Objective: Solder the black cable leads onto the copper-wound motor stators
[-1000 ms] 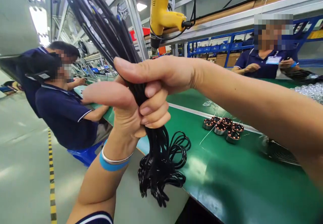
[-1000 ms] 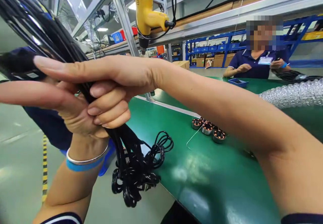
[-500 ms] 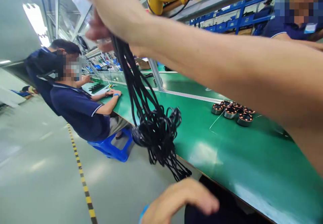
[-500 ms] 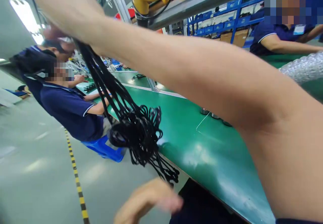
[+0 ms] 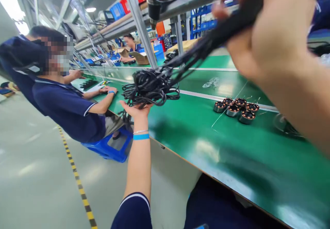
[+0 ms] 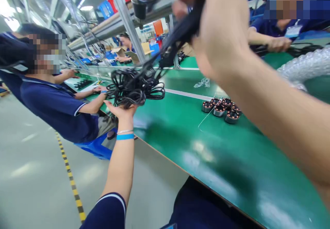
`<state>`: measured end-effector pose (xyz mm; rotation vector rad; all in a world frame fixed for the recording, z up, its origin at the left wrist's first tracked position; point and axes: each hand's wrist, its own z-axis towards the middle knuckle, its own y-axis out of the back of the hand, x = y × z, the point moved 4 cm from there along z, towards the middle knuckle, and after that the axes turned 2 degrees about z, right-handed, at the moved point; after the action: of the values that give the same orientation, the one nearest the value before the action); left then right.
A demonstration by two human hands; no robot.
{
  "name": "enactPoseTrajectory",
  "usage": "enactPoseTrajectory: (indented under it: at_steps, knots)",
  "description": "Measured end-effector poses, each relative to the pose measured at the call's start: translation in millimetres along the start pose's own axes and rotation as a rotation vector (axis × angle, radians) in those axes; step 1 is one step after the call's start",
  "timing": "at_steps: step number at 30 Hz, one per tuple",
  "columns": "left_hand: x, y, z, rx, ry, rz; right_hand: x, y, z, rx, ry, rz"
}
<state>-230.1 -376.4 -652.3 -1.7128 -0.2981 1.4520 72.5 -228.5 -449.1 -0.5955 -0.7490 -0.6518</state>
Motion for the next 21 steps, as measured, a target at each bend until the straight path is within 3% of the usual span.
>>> enactPoseTrajectory:
  at_steps: [1,2,4,6,8,10,13,17,21]
  knots:
    - [6,12.2,4,-0.071,0.057,0.061,-20,29,-29,-0.177,-0.069,0.023]
    - [12,26.0,5,-0.144,0.119,0.118,-45,55,-63,-0.273,-0.262,-0.004]
    - [26,52.2,3,-0.242,0.22,0.209,-90,98,-134,-0.351,-0.558,-0.033]
    - [37,69.9,3,-0.264,0.262,0.278,-124,125,-193,-0.417,-0.762,-0.004]
    - [44,77.8,8,-0.275,0.273,0.358,-143,136,-230,-0.483,-0.897,0.061]
    - [51,76.2,16,-0.259,0.263,0.441,-151,136,-246,-0.61,-0.979,0.167]
    - [61,65.1,30,-0.182,0.206,0.553,-148,134,-246,-0.801,-0.918,0.306]
    - [69,53.9,44,-0.021,0.144,0.717,-136,143,-238,-0.888,-0.784,0.327]
    - [63,48.4,59,0.159,0.123,0.927,-135,154,-247,-0.949,-0.953,0.335]
